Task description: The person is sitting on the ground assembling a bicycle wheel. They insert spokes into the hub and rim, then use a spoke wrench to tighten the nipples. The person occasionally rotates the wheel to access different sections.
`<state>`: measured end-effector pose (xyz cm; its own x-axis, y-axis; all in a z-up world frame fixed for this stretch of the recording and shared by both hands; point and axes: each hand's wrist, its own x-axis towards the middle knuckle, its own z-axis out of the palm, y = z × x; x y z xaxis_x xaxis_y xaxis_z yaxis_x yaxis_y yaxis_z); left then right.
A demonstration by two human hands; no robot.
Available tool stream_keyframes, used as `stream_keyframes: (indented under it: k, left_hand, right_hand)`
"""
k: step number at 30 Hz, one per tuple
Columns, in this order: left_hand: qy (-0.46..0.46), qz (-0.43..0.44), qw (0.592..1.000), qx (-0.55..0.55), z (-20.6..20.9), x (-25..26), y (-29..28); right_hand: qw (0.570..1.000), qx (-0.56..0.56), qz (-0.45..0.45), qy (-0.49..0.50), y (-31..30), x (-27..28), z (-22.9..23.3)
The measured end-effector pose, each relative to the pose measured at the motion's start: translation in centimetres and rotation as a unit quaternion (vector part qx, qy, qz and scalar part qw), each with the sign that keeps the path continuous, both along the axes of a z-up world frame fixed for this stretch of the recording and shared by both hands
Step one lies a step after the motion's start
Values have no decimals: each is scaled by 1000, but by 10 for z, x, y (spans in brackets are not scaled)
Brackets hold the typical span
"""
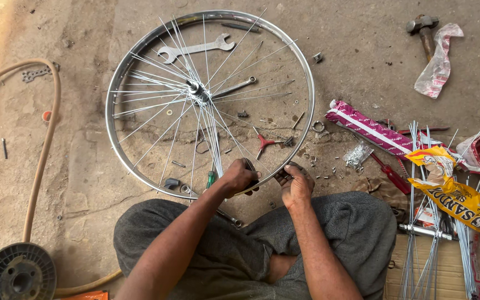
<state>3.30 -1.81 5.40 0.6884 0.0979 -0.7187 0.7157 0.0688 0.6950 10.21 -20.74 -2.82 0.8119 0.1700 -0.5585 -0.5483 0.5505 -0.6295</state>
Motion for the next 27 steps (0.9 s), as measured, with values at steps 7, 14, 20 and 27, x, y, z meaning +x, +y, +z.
stream_keyframes:
  k: [7, 14, 20, 27]
  left_hand:
    - [-44, 71, 996, -12, -3, 0, -10]
    - [-26, 11, 1000, -8, -6, 8, 7]
    - [-2, -16, 1000, 11, -4, 13, 23]
    - [-30, -52, 988, 142, -11, 1, 21]
  right_hand:
    - [999, -27, -29, 28, 2, 5, 9]
    - [998, -62, 31, -7, 1, -17, 31]
    - [998, -47, 27, 15, 6, -11, 16]
    - [998, -34, 39, 46, 7, -8, 3]
